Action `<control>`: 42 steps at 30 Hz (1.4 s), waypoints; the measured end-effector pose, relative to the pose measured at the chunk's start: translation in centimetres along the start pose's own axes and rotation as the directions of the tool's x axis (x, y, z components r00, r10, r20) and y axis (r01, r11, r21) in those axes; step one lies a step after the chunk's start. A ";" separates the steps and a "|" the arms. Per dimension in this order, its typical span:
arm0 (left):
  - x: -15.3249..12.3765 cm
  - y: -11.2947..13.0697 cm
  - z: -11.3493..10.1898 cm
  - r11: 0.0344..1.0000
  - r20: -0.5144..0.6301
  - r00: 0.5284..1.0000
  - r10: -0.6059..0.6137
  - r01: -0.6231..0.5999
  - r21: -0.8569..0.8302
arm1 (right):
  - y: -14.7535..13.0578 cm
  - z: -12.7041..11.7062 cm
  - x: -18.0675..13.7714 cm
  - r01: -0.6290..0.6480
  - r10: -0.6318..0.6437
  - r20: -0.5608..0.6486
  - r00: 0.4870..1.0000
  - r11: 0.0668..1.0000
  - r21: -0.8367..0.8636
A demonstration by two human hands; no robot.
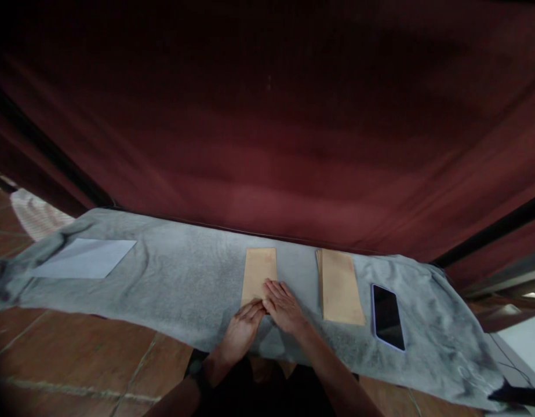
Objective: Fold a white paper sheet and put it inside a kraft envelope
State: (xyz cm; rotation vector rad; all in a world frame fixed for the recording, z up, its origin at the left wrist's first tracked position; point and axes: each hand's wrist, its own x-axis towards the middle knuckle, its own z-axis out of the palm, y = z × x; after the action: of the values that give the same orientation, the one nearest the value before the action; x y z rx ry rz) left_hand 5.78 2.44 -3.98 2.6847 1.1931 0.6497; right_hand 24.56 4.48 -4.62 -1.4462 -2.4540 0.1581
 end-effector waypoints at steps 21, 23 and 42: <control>2.0 -2.2 -1.6 0.999 0.112 0.994 0.016 -0.019 0.026 | -3.6 0.1 -4.4 -0.158 0.230 -0.243 0.943 0.946 0.282; 2.8 -3.1 -1.2 0.998 0.147 0.988 0.045 -0.052 0.044 | -3.6 0.3 -4.5 -0.150 0.220 -0.256 0.941 0.952 0.267; 14.0 -6.1 3.5 0.998 0.168 0.985 -0.039 0.029 0.064 | -3.3 0.2 -4.6 -0.145 0.200 -0.208 0.958 0.956 0.254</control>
State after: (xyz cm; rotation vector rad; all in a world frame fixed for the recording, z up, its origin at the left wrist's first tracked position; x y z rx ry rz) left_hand 11.43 17.03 -4.24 2.6991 1.2299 0.3772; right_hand 23.83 -1.10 -4.87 -1.4813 -2.0458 0.2906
